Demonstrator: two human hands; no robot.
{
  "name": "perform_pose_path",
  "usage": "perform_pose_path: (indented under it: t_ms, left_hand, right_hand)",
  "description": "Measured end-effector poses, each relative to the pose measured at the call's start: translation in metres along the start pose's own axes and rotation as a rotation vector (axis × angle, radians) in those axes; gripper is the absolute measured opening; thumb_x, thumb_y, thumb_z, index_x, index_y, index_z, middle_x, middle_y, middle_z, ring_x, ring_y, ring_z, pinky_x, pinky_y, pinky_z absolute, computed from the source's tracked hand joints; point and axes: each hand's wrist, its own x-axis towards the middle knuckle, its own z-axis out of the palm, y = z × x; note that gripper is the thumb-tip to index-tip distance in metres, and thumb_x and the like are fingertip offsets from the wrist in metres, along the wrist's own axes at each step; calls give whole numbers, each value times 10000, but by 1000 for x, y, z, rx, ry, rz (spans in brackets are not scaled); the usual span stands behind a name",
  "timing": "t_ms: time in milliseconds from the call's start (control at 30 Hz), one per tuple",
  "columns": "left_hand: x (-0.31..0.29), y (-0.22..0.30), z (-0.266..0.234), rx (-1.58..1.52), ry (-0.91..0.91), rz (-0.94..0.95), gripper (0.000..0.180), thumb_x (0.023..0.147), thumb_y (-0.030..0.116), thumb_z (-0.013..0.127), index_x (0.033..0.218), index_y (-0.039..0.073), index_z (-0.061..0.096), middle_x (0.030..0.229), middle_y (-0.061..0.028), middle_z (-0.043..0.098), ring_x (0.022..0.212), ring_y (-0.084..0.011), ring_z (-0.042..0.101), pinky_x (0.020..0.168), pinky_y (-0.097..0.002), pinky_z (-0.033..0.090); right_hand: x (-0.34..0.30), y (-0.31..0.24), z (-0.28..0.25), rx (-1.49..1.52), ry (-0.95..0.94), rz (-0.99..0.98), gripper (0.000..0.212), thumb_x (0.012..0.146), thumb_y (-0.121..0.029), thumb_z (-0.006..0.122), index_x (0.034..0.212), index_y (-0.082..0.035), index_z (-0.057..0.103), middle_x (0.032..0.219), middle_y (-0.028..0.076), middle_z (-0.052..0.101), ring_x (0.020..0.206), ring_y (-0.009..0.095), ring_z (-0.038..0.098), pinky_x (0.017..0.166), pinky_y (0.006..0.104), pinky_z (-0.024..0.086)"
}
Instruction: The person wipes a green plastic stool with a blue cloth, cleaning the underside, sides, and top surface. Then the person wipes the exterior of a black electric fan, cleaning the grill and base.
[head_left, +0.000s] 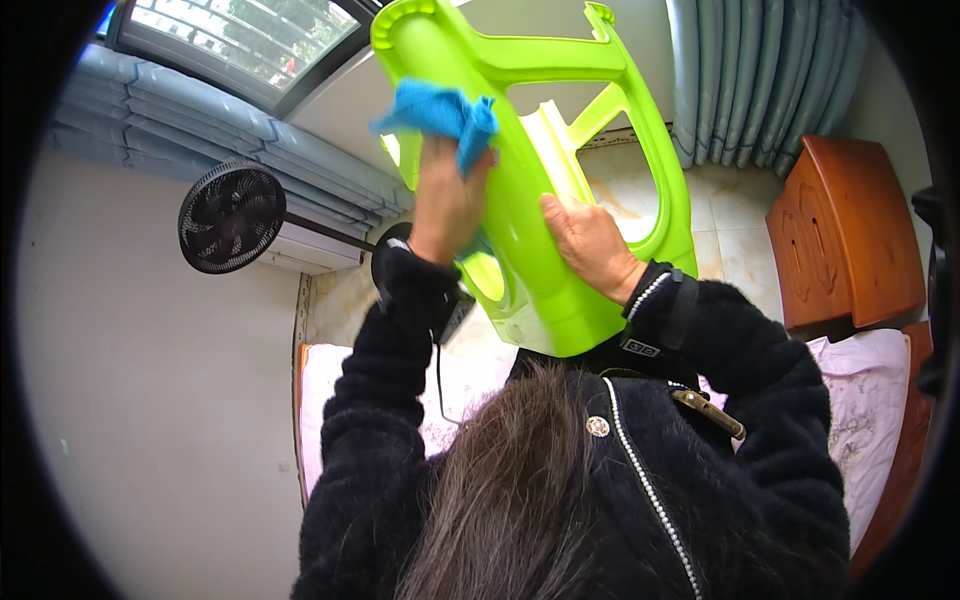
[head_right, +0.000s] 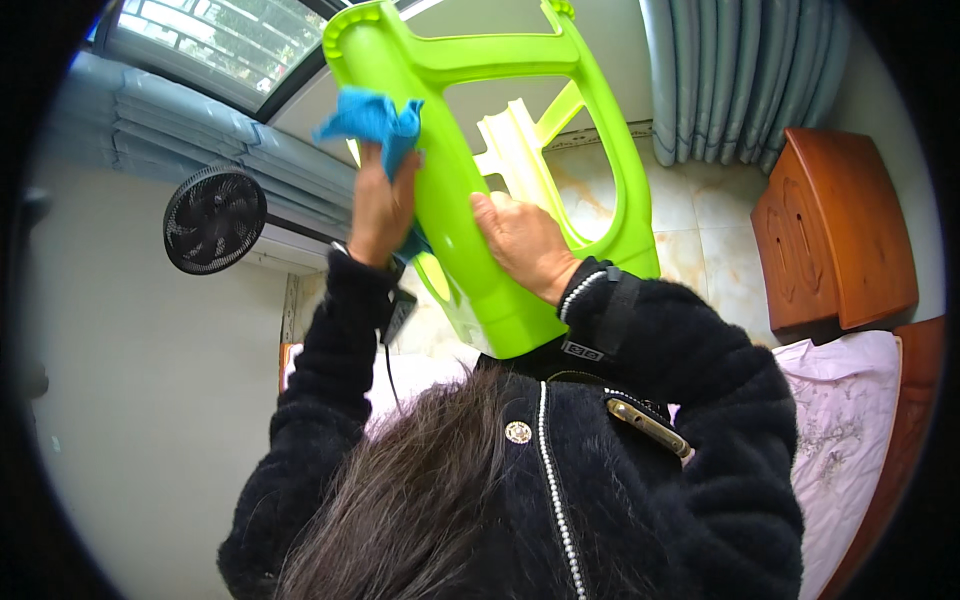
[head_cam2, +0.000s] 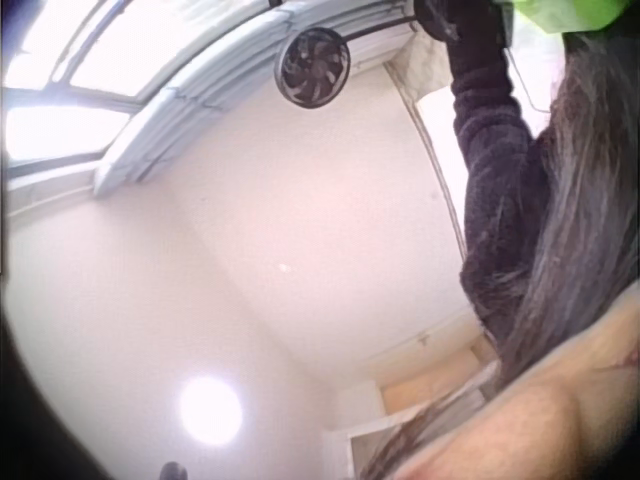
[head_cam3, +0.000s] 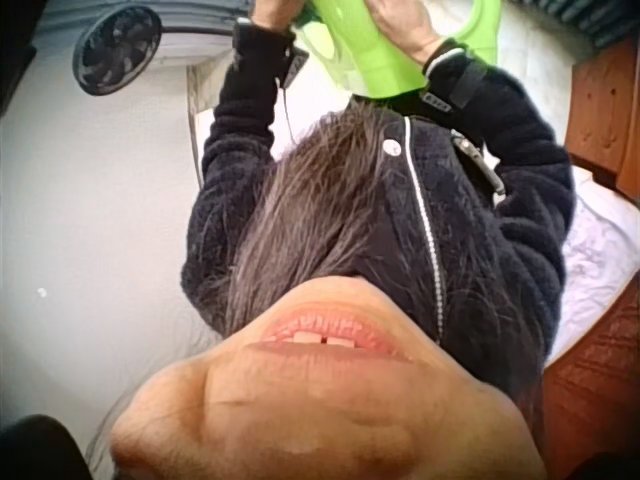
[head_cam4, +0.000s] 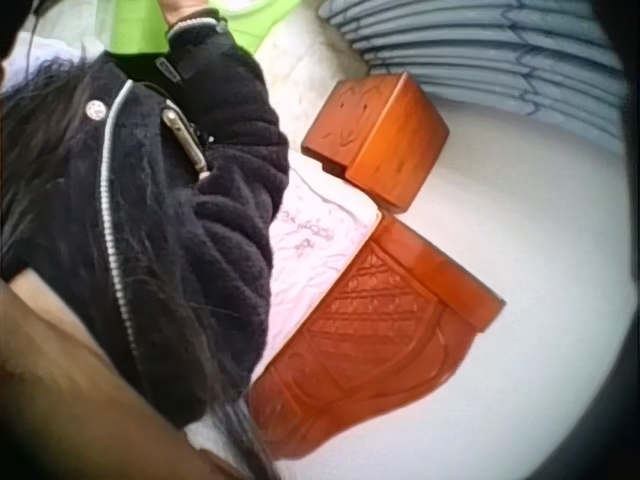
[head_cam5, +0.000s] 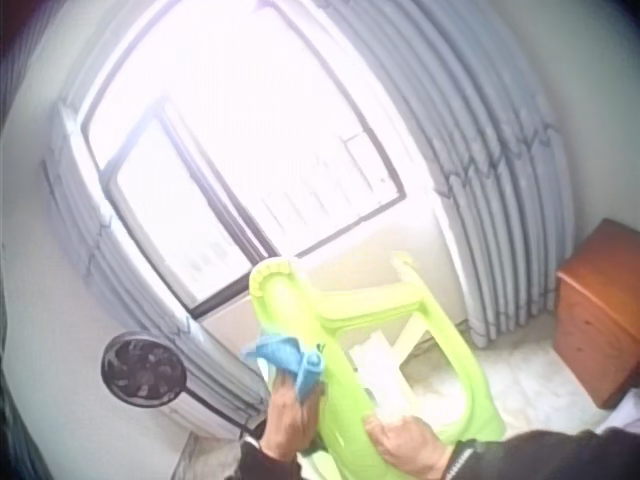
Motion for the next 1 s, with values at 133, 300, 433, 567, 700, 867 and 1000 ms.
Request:
perform_pose_path:
  t_ms: [133,300,433,567,700,867,1000]
  left_hand:
    - [27,-26,-23,340,18,126,348,963,296,595,1197,42,636,1280,-158,602,1326,-431,454,1130,-534,307]
    - [-22,41,-29,119,-337,145,360,853,237,677,1156,45,647,1239,-150,616,1349,-353,490,1155,-514,305]
    - [-33,51,-33,95,-396,257,428,718,197,763,1111,71,646,1189,-116,618,1275,-323,551,1135,-512,349]
    - [-4,-22,-45,224,-207,225,434,731,107,765,1147,67,647,1228,-110,631,1281,-346,534,1129,-484,365]
    - [11,-50,-36,269,-45,206,320,865,215,706,1146,68,666,1225,-107,648,1328,-330,504,1167,-514,311]
    - [-35,29,-21,53,-235,203,284,827,288,707,1004,74,649,1114,-81,655,1185,-288,603,1169,-488,302]
    - [-60,54,-23,-64,-380,301,223,767,183,744,945,95,642,1049,-59,649,1129,-232,628,1139,-489,355]
  right_hand:
    - [-2,-4,17,-46,-97,9,385,1055,-343,445,891,-8,540,729,270,634,709,479,628,648,540,498]
    - [-1,18,10,-65,-163,-114,317,987,-331,540,956,-23,610,796,250,667,763,467,648,696,537,524]
    - [-11,19,5,-77,-170,-187,308,965,-333,561,1041,-40,621,821,231,682,773,463,653,690,527,530]
    - [-22,3,6,-156,-252,-81,380,1004,-390,526,914,-21,545,708,236,631,696,455,631,636,538,496]
    - [-20,1,0,-119,-277,-88,380,1022,-392,502,901,-33,532,718,228,620,720,452,622,653,529,490]
    - [-16,25,-6,-50,-201,-135,229,993,-283,520,999,-66,591,810,225,642,768,451,622,699,511,496]
    - [-11,35,3,-41,-188,-458,208,962,-254,531,1002,-57,586,820,236,641,779,465,619,707,525,495]
